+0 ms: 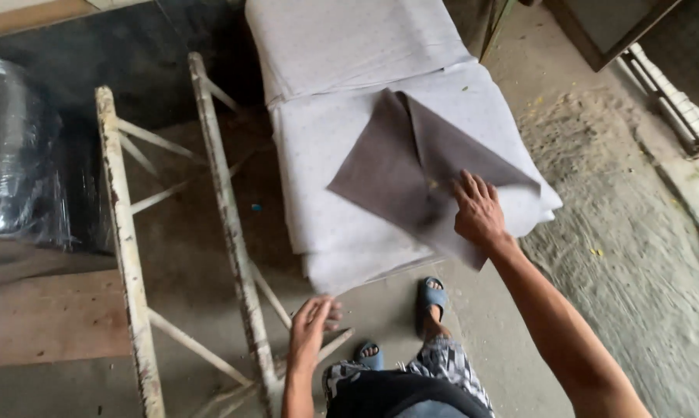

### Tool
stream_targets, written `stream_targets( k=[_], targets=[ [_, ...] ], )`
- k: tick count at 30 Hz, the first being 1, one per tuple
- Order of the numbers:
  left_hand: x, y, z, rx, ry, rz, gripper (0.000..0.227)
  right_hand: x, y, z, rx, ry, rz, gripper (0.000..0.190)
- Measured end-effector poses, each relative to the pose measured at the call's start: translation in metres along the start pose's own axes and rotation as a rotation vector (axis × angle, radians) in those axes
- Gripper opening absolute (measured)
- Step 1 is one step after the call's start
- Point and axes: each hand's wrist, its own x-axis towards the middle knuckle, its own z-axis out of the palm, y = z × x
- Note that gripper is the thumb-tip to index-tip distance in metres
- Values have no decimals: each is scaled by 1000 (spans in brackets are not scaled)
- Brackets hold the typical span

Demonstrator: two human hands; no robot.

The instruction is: Folding and tucking fabric pieces on a work surface

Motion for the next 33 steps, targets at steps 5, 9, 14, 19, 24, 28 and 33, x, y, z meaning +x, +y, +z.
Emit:
stream_targets(
  k=[5, 9, 14, 19, 24, 28, 33],
  targets=[
    [33, 4, 77, -73, 200, -43, 22, 62, 81, 22, 40, -132, -62, 86],
    [61, 39, 146, 189, 50, -17, 24, 113, 156, 59, 396, 47, 89, 30],
    [124, 45, 193, 628, -26, 18, 19, 154, 218, 18, 513, 67, 612, 52],
    [166, 51, 208, 689, -74, -200, 46, 80, 219, 16, 231, 606, 376, 50],
    [176, 67, 226, 786, -38, -176, 37, -5, 91, -2, 605, -51, 490, 57],
    [167, 97, 245, 1088, -45, -88, 35, -6, 67, -7, 589, -183, 631, 51],
    [175, 76, 232, 1064, 41, 182, 25, -11, 90, 20, 784, -139, 799, 31]
  ],
)
